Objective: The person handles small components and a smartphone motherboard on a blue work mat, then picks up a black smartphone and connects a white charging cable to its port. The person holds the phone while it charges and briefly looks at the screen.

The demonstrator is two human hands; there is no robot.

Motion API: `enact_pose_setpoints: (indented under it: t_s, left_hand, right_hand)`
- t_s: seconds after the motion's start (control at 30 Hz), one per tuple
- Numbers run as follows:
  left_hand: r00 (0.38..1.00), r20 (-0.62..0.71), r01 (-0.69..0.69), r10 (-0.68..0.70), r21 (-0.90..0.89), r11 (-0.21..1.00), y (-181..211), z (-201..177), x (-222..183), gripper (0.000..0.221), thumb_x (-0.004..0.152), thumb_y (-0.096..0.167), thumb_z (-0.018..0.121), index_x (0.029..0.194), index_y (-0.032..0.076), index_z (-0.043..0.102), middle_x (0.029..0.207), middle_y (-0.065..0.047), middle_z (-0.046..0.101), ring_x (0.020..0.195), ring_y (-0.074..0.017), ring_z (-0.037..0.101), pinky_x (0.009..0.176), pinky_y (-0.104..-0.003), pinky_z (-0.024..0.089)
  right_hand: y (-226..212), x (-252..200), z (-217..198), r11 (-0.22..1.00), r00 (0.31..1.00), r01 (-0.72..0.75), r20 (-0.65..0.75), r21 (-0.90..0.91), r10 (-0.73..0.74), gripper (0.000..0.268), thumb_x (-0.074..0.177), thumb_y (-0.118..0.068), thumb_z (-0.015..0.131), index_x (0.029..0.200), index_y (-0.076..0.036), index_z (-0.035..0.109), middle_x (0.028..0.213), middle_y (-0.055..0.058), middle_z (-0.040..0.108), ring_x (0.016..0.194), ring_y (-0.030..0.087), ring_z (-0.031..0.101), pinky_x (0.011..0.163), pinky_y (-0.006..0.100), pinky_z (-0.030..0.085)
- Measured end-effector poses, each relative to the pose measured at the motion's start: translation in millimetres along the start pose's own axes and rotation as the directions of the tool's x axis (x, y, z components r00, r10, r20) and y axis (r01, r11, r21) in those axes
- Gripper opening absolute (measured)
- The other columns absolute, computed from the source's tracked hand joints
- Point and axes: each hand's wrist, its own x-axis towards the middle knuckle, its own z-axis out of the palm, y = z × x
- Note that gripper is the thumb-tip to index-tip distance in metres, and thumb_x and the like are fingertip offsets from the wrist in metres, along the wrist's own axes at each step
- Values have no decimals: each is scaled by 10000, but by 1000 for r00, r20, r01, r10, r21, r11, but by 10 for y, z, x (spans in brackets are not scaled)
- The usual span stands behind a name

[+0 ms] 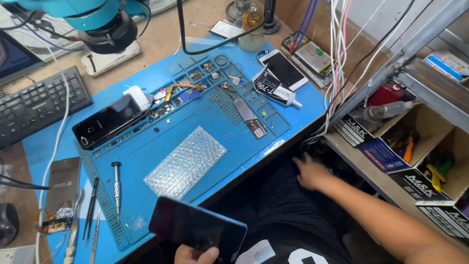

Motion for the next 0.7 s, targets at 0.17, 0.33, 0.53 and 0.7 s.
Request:
enact_pose_setpoints:
  t_s: [0.17,0.33,0.53,0.7]
  left_hand:
    - [862,271,-242,429,-524,817,-2,210,195,242,712,-22,757,880,-196,770,761,-310,774,649,-414,746,525,-460,608]
    - [841,264,-205,472,-652,730,180,204,123,283,804,58,758,1028,-115,748,945,-252,787,779,-355,754,570,-390,615]
    - [726,274,-312,631,-686,657,442,373,82,177,863,81,741,902,-91,727,822,-195,750,716,-282,722,587,-347,586]
    - [753,285,-244,593,-716,654,777,488,-2,256,883,64,709,1099,-74,716,1001,-235,779,821,-322,760,627,-334,610]
  right_hand:
    - [282,723,195,974,940,83,-341,212,-6,436,925,-327,562,1302,-110,552,1374,178,516,1134,438,655,885,526,559]
    - [26,-291,-145,602,925,312,-378,735,-18,412,923,-175,673,1327,-107,718,1247,68,781,1157,192,726,978,330,551]
    - [-377,-1429,-432,635,537,740,-762,219,-362,249,879,-221,731,1097,-123,797,875,-20,818,750,92,774,737,235,604]
    - [-735,-1855,-898,682,107,703,-919,-200,-380,117,852,-158,787,967,-136,796,975,51,683,806,222,600,691,296,530]
